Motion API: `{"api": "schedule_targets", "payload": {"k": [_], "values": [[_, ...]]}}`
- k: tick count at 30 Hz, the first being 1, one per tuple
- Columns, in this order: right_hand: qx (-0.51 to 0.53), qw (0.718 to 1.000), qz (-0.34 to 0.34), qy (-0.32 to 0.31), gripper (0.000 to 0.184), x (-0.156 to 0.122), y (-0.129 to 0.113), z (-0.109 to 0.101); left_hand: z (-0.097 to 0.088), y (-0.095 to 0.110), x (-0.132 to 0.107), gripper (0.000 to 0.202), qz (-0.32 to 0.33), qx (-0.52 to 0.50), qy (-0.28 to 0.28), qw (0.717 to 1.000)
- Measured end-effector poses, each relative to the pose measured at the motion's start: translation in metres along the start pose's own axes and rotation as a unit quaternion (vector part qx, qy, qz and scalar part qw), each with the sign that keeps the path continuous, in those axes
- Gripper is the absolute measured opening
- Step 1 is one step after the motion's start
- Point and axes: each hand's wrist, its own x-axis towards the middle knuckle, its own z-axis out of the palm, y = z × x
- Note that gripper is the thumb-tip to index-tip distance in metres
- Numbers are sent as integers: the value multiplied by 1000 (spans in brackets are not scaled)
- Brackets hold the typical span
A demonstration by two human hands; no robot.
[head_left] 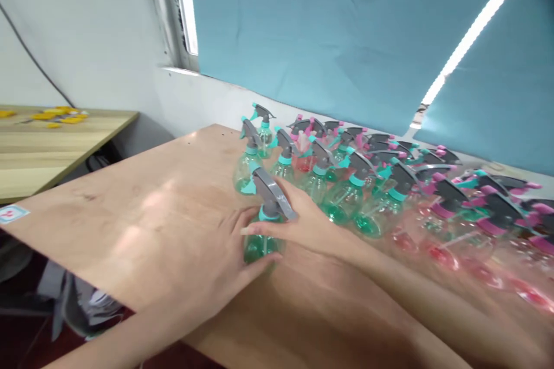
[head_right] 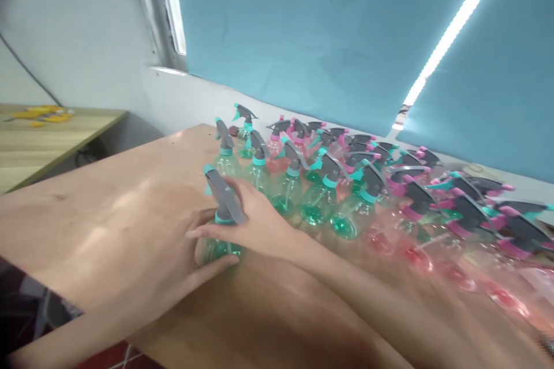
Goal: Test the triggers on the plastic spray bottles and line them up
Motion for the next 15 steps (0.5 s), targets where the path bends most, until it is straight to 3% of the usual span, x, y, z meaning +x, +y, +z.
{"api": "schedule_targets", "payload": {"k": [1,3,8,10,15], "values": [[-31,999,-1,-18,78,7,-3,-4,-9,-10,1,53,4,9,6,1000],[-61,997,20,-31,75,21,-11,-13,-24,-31,6,54,-19,44,37,998],[-142,982,-8,123,35,67,-19,-34,-52,-82,32,60,-78,135,88,984],[-213,962,-51,161,31,88,-12,-37,-57,-97,46,61,-107,133,87,981],[-322,935,0,150,43,129,6,-27,-57,-126,80,61,-116,131,88,981]]}}
